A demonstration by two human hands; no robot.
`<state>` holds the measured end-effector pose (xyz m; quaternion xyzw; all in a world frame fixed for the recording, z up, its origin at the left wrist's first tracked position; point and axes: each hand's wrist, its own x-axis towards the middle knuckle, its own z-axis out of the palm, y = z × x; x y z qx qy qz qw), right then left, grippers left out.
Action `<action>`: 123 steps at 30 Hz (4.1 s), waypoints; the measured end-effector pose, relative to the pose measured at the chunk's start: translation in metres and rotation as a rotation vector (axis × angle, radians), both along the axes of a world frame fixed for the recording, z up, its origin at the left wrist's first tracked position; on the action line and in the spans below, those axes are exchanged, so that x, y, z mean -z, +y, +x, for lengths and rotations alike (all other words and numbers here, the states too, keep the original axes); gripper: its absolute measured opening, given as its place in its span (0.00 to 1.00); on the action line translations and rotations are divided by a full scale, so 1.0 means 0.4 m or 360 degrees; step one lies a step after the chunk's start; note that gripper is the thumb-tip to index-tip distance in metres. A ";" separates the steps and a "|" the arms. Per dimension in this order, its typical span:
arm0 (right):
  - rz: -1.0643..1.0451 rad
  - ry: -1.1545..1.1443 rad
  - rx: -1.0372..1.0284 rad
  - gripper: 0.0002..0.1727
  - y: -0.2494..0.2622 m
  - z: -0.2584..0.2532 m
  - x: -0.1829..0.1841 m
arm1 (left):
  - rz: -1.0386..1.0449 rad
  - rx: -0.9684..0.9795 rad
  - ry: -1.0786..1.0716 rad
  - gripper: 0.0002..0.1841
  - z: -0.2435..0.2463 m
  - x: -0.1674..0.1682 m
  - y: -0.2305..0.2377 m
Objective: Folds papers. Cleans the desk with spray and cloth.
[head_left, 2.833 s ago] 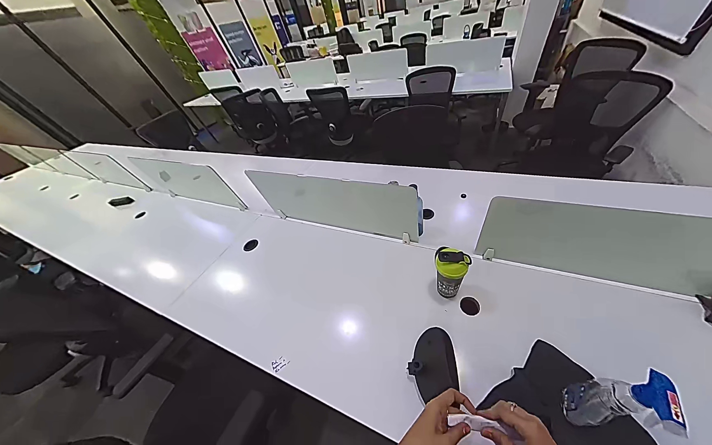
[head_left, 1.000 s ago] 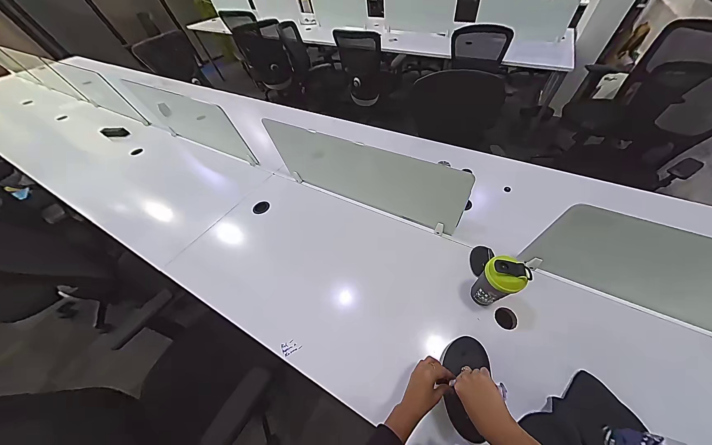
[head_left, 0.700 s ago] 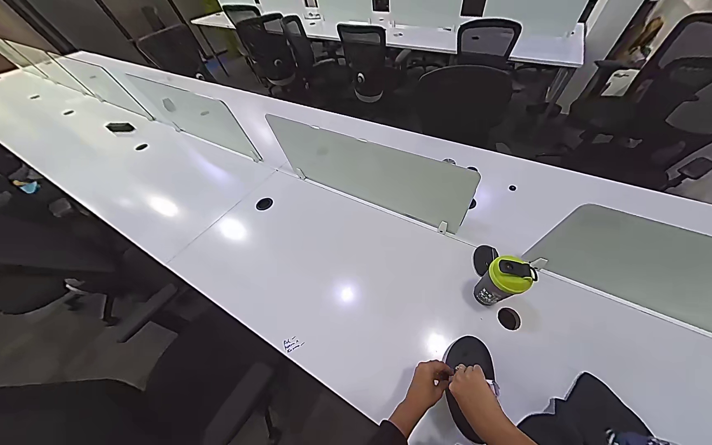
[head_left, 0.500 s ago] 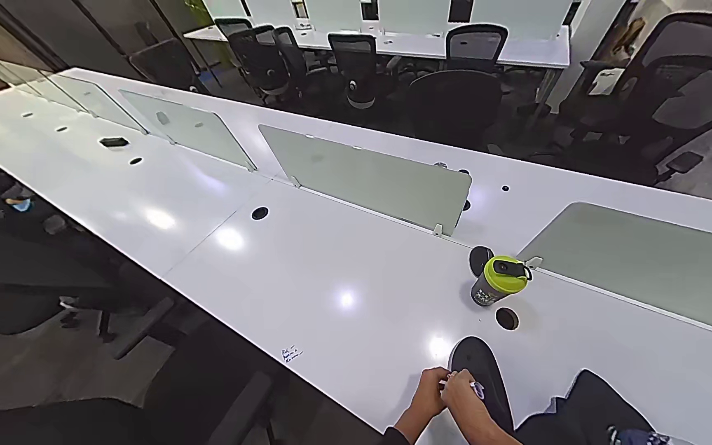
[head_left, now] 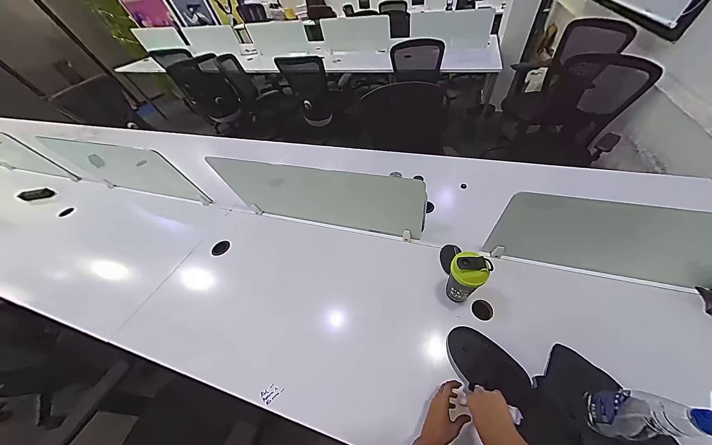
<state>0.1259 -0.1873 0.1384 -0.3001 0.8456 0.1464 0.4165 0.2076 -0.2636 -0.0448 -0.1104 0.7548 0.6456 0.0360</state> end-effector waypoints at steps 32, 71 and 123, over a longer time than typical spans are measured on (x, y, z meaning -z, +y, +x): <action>-0.2312 -0.0996 0.2092 0.13 0.353 -0.006 -0.085 | -0.0296 0.0185 0.0477 0.36 -0.013 -0.061 0.104; -0.1229 0.0404 0.0331 0.14 0.440 0.029 -0.206 | -0.1044 0.0453 0.0176 0.18 -0.067 -0.488 0.251; -0.2668 0.0184 0.1722 0.20 0.532 -0.031 -0.114 | 0.0560 -0.0712 -0.0015 0.05 -0.136 -0.599 0.257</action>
